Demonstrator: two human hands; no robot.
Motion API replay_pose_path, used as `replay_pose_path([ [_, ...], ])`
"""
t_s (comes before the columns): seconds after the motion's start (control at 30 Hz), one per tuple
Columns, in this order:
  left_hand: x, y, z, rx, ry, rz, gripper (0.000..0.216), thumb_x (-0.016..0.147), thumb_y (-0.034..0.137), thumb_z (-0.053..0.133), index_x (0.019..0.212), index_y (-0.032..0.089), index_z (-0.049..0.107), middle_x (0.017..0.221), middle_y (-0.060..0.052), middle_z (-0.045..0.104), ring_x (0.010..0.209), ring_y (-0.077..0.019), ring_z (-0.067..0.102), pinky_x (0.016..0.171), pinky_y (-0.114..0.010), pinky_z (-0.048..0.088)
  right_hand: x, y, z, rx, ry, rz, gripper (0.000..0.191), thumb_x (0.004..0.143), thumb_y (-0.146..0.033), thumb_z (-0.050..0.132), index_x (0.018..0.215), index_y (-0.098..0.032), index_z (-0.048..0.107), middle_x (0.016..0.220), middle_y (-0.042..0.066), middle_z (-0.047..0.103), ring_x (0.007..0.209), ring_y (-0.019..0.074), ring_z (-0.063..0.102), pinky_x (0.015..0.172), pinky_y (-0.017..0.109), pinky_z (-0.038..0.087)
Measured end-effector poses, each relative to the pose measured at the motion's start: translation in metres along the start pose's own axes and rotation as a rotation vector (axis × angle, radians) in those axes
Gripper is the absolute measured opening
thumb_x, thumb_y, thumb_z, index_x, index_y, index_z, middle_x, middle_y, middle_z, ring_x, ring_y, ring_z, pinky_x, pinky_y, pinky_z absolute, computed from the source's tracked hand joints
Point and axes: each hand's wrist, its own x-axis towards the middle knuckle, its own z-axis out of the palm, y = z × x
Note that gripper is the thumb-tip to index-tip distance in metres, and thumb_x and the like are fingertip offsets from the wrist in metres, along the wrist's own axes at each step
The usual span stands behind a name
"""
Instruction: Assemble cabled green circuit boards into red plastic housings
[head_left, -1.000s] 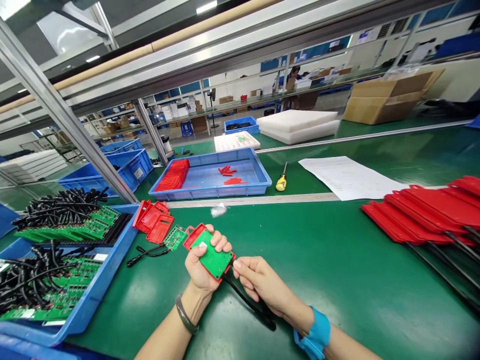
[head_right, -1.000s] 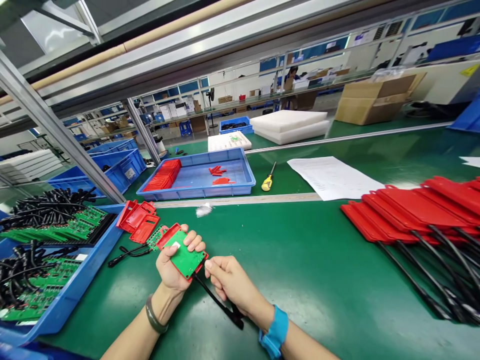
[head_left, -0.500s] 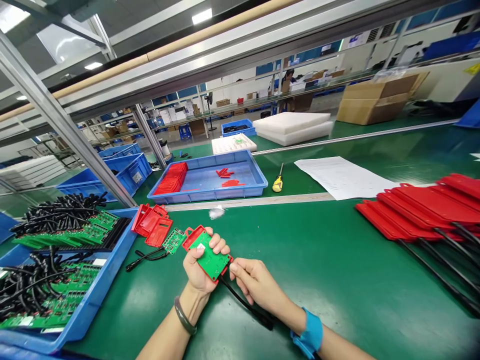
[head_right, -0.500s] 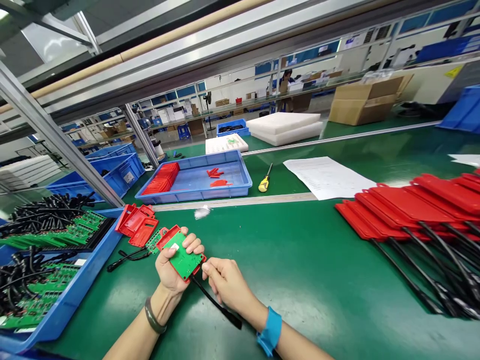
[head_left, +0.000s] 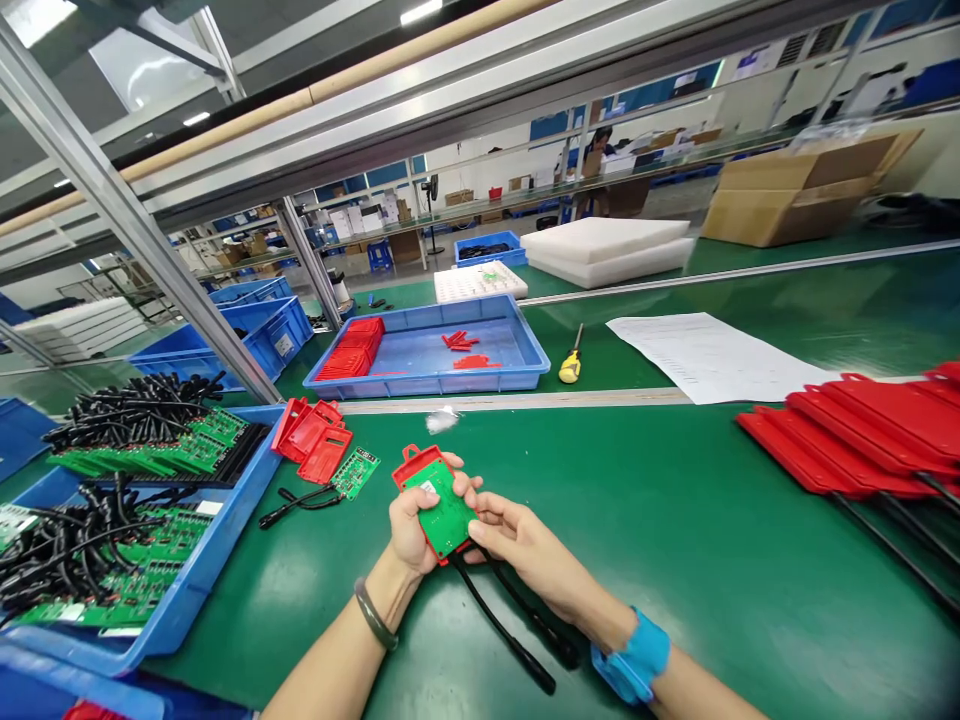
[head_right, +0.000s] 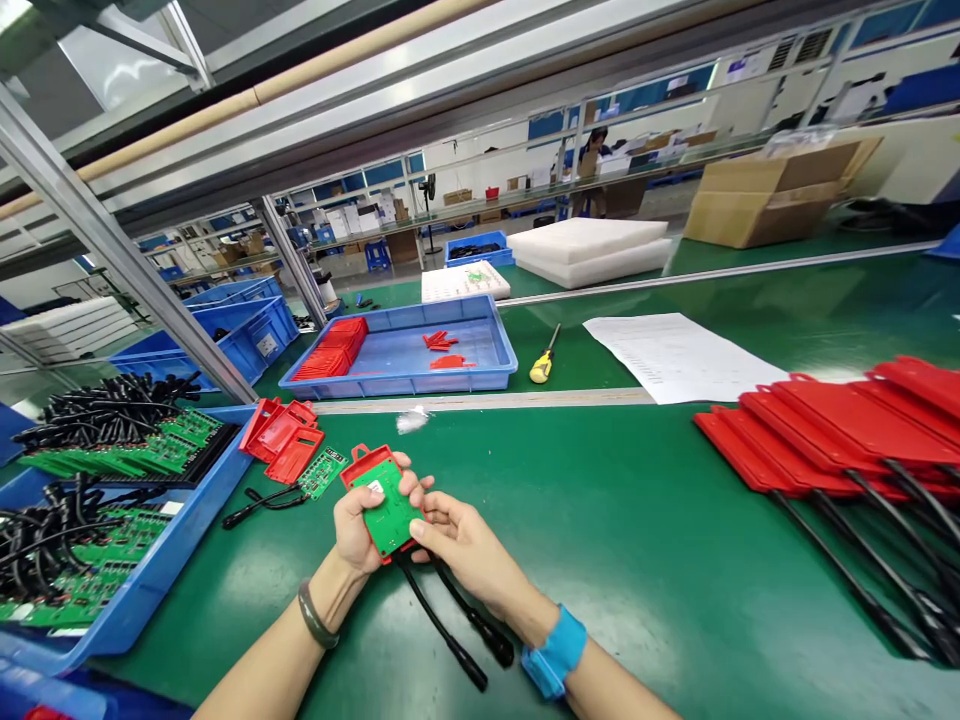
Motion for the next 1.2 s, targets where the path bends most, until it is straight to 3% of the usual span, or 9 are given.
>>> replay_pose_path([
  [0.1,0.001,-0.003,-0.002,0.081,0.022,-0.096,0.048,0.063,0.021,0.053,0.109,0.01,0.059,0.085,-0.009,0.065,0.081,-0.022,0.06,0.088,-0.041,0.041,0.003,0.004,0.001,-0.056,0.029,-0.021,0.038,0.069,-0.046,0.072,0.087,-0.016,0.058,0.08,0.002,0.061,0.071,0.0155,0.058,0.067,0.029,0.049],
  [0.2,0.001,-0.003,-0.003,0.176,0.132,-0.157,0.045,0.074,0.029,0.057,0.117,0.014,0.056,0.1,-0.012,0.066,0.09,-0.0242,0.061,0.082,-0.037,0.045,0.007,0.008,-0.005,-0.125,0.091,-0.086,0.035,0.07,-0.047,0.071,0.077,-0.015,0.058,0.07,0.001,0.059,0.064,0.014,0.056,0.062,0.027,0.048],
  [0.3,0.0,-0.002,-0.004,0.364,0.156,-0.155,0.039,0.076,0.035,0.064,0.107,0.012,0.062,0.098,-0.012,0.068,0.086,-0.0232,0.063,0.076,-0.033,0.047,0.008,0.007,-0.015,-0.154,0.197,-0.114,0.037,0.07,-0.05,0.07,0.078,-0.016,0.058,0.073,0.002,0.061,0.067,0.0152,0.057,0.064,0.028,0.05],
  [0.4,0.001,-0.006,-0.005,0.517,0.11,-0.121,0.037,0.066,0.028,0.075,0.096,0.011,0.067,0.095,-0.012,0.07,0.084,-0.0228,0.064,0.08,-0.034,0.048,0.008,0.006,-0.023,-0.183,0.249,-0.12,0.043,0.068,-0.055,0.069,0.082,-0.016,0.058,0.075,0.004,0.063,0.069,0.0173,0.059,0.067,0.031,0.052],
  [0.63,0.004,-0.014,-0.006,0.535,0.222,-0.035,0.035,0.057,0.027,0.08,0.085,0.01,0.069,0.085,-0.01,0.072,0.074,-0.0217,0.066,0.073,-0.034,0.051,0.011,0.017,-0.026,-0.419,0.357,-0.226,0.035,0.077,-0.052,0.063,0.086,-0.018,0.061,0.082,0.007,0.067,0.072,0.0214,0.063,0.072,0.035,0.052],
  [0.73,0.003,-0.009,-0.007,0.524,0.253,-0.063,0.035,0.057,0.027,0.08,0.087,0.011,0.069,0.084,-0.01,0.072,0.069,-0.0194,0.065,0.064,-0.029,0.051,0.012,0.011,-0.024,-0.363,0.234,-0.23,0.032,0.078,-0.046,0.064,0.095,-0.018,0.062,0.092,0.008,0.068,0.083,0.0225,0.064,0.079,0.036,0.051],
  [0.83,0.002,-0.004,-0.008,0.521,0.284,-0.085,0.036,0.06,0.028,0.078,0.091,0.012,0.069,0.084,-0.009,0.072,0.068,-0.0189,0.065,0.06,-0.027,0.049,0.01,0.002,-0.024,-0.243,0.096,-0.2,0.042,0.072,-0.039,0.071,0.107,-0.019,0.06,0.103,0.007,0.066,0.095,0.0231,0.062,0.088,0.038,0.049],
  [1.07,0.002,-0.005,-0.01,0.427,0.29,-0.152,0.034,0.06,0.03,0.079,0.086,0.012,0.069,0.08,-0.009,0.071,0.063,-0.0162,0.063,0.06,-0.027,0.049,0.009,0.004,-0.03,-0.308,0.192,-0.236,0.037,0.071,-0.037,0.073,0.103,-0.02,0.066,0.106,0.007,0.065,0.093,0.0236,0.063,0.087,0.037,0.05],
  [1.2,0.002,-0.006,-0.011,0.44,0.301,-0.12,0.036,0.06,0.03,0.079,0.088,0.012,0.068,0.081,-0.009,0.071,0.063,-0.0167,0.063,0.058,-0.027,0.049,0.01,0.001,-0.031,-0.216,0.079,-0.157,0.042,0.07,-0.036,0.073,0.107,-0.019,0.062,0.1,0.007,0.067,0.095,0.022,0.062,0.091,0.038,0.047],
])
